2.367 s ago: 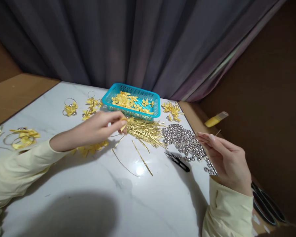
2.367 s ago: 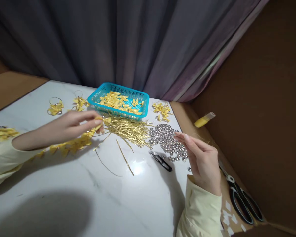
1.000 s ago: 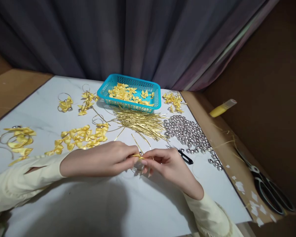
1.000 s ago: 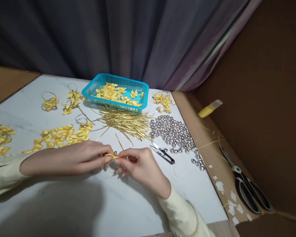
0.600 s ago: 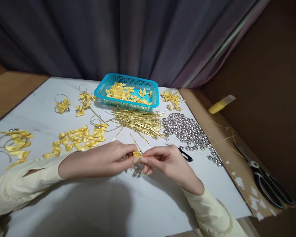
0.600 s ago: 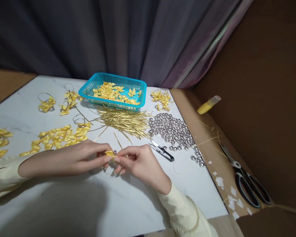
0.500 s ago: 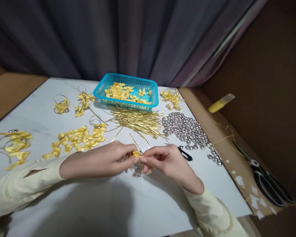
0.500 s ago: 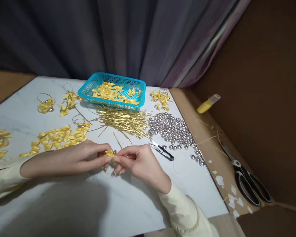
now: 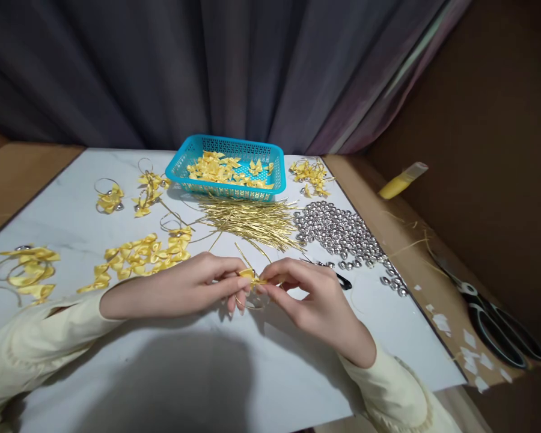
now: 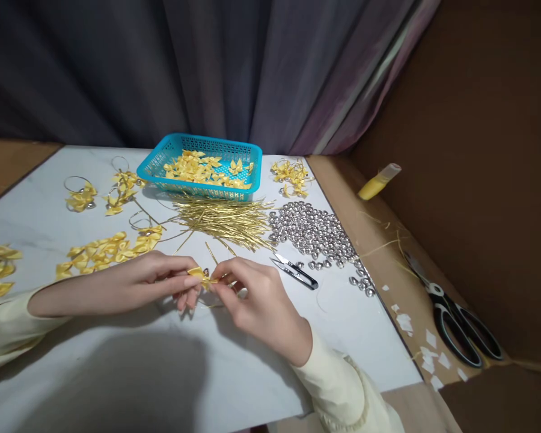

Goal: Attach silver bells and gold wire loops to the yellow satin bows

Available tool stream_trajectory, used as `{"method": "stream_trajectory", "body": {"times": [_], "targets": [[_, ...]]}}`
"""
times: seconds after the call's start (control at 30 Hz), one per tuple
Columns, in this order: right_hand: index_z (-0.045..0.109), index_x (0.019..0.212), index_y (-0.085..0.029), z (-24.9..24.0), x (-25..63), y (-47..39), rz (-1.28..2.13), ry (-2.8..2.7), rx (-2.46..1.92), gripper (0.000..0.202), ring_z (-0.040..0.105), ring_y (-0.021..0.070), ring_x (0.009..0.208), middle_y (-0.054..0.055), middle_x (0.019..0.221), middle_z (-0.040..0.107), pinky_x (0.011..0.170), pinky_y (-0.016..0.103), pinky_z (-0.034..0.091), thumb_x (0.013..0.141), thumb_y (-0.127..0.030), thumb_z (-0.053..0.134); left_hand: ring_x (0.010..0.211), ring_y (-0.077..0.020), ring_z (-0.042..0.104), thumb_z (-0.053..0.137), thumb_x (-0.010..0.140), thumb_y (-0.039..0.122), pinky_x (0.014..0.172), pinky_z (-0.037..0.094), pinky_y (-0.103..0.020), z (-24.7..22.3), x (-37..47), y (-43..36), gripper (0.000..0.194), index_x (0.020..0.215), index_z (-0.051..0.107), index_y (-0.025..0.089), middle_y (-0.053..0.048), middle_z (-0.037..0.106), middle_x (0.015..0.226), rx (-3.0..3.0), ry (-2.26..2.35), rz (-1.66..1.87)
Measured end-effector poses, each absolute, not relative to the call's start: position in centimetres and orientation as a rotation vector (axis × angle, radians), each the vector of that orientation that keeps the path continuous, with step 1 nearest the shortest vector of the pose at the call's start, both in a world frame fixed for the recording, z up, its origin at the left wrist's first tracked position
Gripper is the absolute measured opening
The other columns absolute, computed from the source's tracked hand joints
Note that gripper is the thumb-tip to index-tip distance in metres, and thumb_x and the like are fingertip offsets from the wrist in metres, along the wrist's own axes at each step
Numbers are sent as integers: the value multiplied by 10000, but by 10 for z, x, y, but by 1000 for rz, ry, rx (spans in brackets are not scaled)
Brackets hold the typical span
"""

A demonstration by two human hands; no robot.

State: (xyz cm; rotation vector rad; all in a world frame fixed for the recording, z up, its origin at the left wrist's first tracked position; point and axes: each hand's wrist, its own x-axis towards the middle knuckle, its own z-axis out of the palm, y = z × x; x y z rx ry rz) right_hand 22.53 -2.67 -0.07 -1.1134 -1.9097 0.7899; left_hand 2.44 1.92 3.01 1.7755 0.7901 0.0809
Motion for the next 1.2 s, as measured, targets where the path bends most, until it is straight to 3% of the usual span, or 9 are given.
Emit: {"method": "stream_trajectory", "body": {"times": [0.43, 1.2], "targets": [[592, 964, -144, -6, 228, -28, 499, -2081, -912, 215, 633, 140, 794, 77, 873, 668, 697, 265, 546, 856, -19, 454, 695, -113, 616, 430, 940, 311, 685, 493, -209, 22, 30, 21, 278, 801, 592, 134, -21, 671, 750, 1537, 809, 172], [658, 763, -154, -2, 226, -26, 686, -1922, -1099, 159, 636, 101, 657, 25, 731, 694, 612, 210, 508, 815, -61, 540, 739, -128, 592, 407, 942, 338, 723, 473, -238, 18, 28, 21, 299, 823, 621, 167, -1, 651, 756, 1601, 787, 165]]}}
